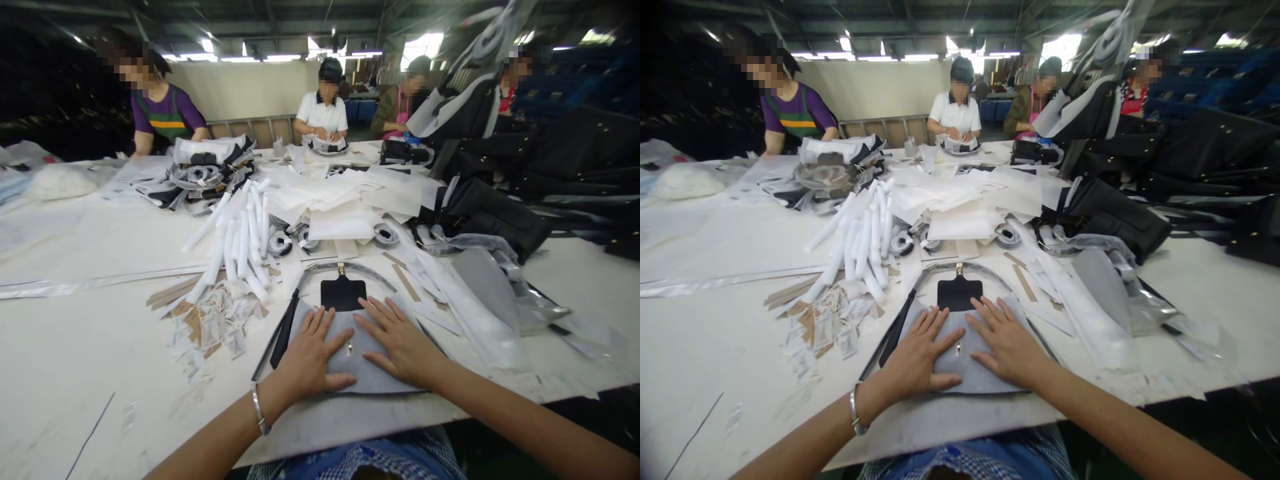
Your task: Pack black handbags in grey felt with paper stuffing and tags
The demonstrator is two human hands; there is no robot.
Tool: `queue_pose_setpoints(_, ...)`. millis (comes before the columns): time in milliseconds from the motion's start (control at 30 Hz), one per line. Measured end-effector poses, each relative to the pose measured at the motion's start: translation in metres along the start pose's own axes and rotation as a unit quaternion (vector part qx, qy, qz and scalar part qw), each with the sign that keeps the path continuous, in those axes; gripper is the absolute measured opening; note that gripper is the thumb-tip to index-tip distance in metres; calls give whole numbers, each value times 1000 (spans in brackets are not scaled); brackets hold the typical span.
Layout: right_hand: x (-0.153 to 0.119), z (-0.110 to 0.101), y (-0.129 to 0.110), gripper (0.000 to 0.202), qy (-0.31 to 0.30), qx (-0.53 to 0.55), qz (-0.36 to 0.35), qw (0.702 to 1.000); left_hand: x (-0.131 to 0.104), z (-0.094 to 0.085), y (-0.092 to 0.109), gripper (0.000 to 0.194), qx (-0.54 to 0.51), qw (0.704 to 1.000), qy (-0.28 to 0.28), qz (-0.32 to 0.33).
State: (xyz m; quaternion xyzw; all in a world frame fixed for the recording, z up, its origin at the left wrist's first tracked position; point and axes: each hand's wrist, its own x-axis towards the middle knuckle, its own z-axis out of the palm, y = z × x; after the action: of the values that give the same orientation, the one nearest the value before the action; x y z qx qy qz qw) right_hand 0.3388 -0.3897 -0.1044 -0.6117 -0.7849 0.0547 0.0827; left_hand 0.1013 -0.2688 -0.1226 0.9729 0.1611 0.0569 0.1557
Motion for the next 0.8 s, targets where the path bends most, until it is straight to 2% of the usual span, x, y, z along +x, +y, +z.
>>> queue_pose_setpoints(67, 4, -5, 0, 57, -12, 40, -2, 999, 0, 0, 0, 85, -7, 1000, 1, -3)
queue_pose_setpoints(133, 15, -9, 5, 48, 2, 102, 34, 994, -1, 0, 0, 84, -21, 1000, -2, -7)
queue_pose_setpoints(267, 66, -11, 24, 38, 79, 160, 153, 972, -1, 2, -2, 84, -30, 1000, 1, -7)
queue_pose_setpoints(367, 111, -9, 36, 39, 83, 182, 196, 960, -1, 5, -4, 84, -17, 1000, 16, -2)
queue_pose_setpoints(467, 133, -13, 39, 38, 72, 239, 216, 944, -3, 7, -4, 85, -16, 999, 35, 7)
queue_pose_setpoints(567, 120, -28, 29, 45, 82, 292, 207, 930, -5, 7, -5, 85, -14, 999, 52, 11)
queue_pose_setpoints(667, 85, -41, 8, 44, 88, 322, 168, 928, -4, 6, -4, 84, -11, 998, 62, 7)
queue_pose_setpoints(733, 58, -39, -8, 38, 99, 315, 127, 935, -4, 4, -2, 84, -10, 998, 63, 11)
queue_pose_setpoints(800, 35, -29, -22, 34, 115, 285, 81, 948, -3, 3, -1, 85, -9, 998, 67, 18)
